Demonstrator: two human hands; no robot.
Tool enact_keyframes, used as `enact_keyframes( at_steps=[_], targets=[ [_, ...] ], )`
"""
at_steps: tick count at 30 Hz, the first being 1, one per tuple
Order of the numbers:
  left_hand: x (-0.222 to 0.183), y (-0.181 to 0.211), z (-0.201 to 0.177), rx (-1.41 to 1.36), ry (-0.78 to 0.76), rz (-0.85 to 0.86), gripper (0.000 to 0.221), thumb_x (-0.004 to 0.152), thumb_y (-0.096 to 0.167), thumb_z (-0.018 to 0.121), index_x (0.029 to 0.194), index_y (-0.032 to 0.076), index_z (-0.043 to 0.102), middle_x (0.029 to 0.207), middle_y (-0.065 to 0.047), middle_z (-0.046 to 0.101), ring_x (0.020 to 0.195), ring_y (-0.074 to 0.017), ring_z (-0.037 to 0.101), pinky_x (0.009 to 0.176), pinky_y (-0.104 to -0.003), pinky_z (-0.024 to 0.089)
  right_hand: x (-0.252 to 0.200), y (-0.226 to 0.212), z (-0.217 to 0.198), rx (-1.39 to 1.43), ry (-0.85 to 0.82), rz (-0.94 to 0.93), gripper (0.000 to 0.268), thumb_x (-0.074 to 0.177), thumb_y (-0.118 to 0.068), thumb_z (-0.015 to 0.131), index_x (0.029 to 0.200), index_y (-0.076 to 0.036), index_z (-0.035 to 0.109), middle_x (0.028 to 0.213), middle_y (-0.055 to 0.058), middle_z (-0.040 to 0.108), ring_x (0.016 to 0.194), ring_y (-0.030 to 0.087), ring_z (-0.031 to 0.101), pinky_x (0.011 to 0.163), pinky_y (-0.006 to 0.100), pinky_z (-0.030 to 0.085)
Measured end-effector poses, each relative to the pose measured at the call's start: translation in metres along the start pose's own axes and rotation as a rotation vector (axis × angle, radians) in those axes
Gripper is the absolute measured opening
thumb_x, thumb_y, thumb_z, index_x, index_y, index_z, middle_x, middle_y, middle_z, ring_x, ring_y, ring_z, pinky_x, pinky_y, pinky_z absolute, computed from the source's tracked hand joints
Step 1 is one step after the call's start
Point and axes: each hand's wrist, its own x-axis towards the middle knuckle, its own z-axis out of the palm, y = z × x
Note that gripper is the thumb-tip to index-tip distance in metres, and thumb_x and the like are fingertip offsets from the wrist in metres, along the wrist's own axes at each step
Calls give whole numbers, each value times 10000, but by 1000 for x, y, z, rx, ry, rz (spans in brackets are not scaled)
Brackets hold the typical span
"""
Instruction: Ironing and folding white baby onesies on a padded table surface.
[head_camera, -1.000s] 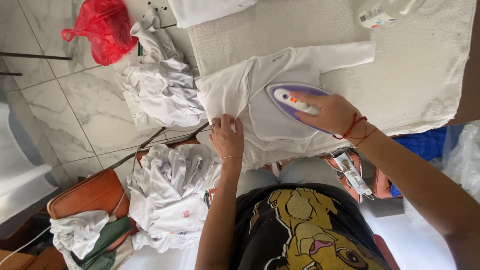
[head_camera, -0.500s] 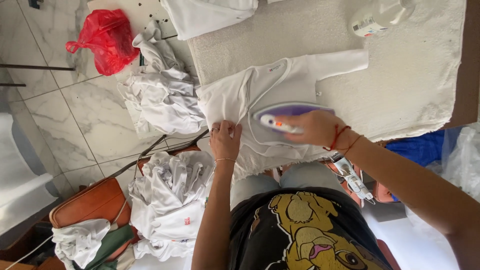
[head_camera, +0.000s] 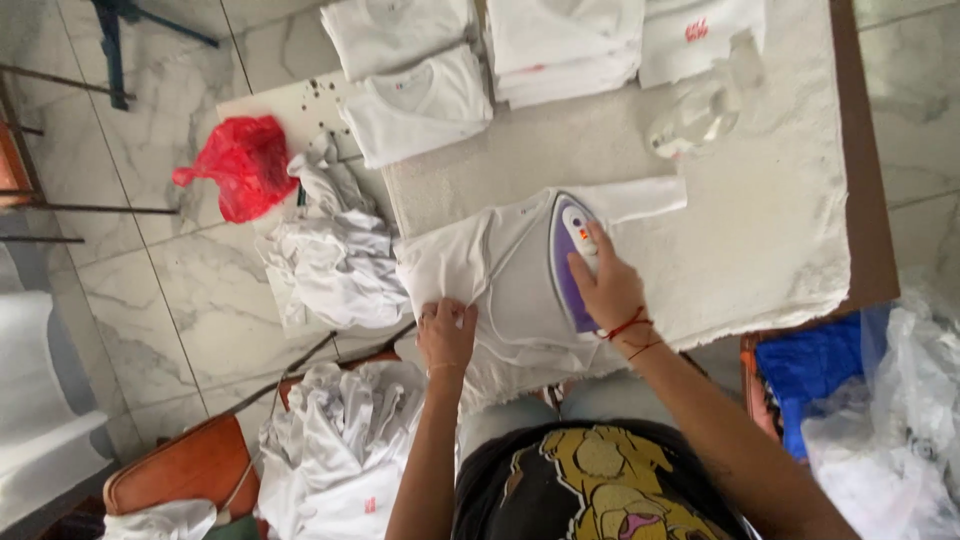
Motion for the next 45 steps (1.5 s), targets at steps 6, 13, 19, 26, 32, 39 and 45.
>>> enact_keyframes(
  at_steps=[6, 13, 19, 26, 32, 39, 45],
  targets=[
    [3, 1, 9, 57, 26, -57, 266, 697, 507, 570, 720, 247, 524, 821, 1, 537, 844, -237, 568, 705, -385, 477, -7, -31, -2, 846, -183, 159, 622, 826, -249, 461, 1343, -144, 134, 596, 177, 552, 444, 279, 599, 402, 335, 550],
    [1, 9, 6, 21, -34, -130, 240, 724, 455, 554, 735, 216, 537, 872, -21, 533, 866, -256, 536, 691, -397, 445, 6, -38, -3, 820, -175, 165, 581, 836, -270, 384, 1341, -125, 137, 587, 127, 511, 396, 242, 578, 376, 303, 516],
    [5, 3, 14, 72, 12, -144, 272, 697, 506, 557, 740, 238, 540, 866, -17, 546, 890, -245, 558, 725, -380, 468, -19, -37, -12, 639, -243, 139, 604, 842, -298, 383, 1339, -73, 125, 560, 153, 579, 446, 260, 612, 446, 337, 558],
    [-2, 14, 4, 1, 43, -85, 213, 663, 411, 606, 759, 238, 527, 818, -39, 534, 821, -275, 564, 694, -422, 467, -8, -38, -14, 548, -227, 72, 598, 853, -320, 362, 1352, -79, 139, 585, 158, 590, 473, 262, 614, 490, 351, 548],
    [13, 85, -15, -238, 211, 166, 200, 561, 144, 568, 736, 226, 516, 724, 36, 506, 671, -176, 565, 618, -387, 468, -7, 31, -51, 171, -384, 26, 488, 768, -388, 532, 1244, -344, 432, 667, 126, 653, 476, 218, 624, 555, 295, 546],
    [77, 160, 49, -28, 208, 338, 174, 683, 247, 601, 839, 302, 548, 869, 47, 531, 871, -176, 551, 837, -433, 388, 35, 63, -106, 269, -224, 151, 464, 773, -292, 545, 1232, -289, 476, 466, 182, 557, 401, 243, 571, 401, 274, 492],
    [66, 121, 4, -28, 348, 276, 151, 711, 210, 602, 830, 295, 563, 851, 53, 546, 852, -161, 551, 814, -378, 372, 40, 101, -136, 199, -84, 207, 450, 826, -257, 527, 1270, -228, 465, 603, 268, 559, 443, 296, 560, 420, 326, 496]
  ],
)
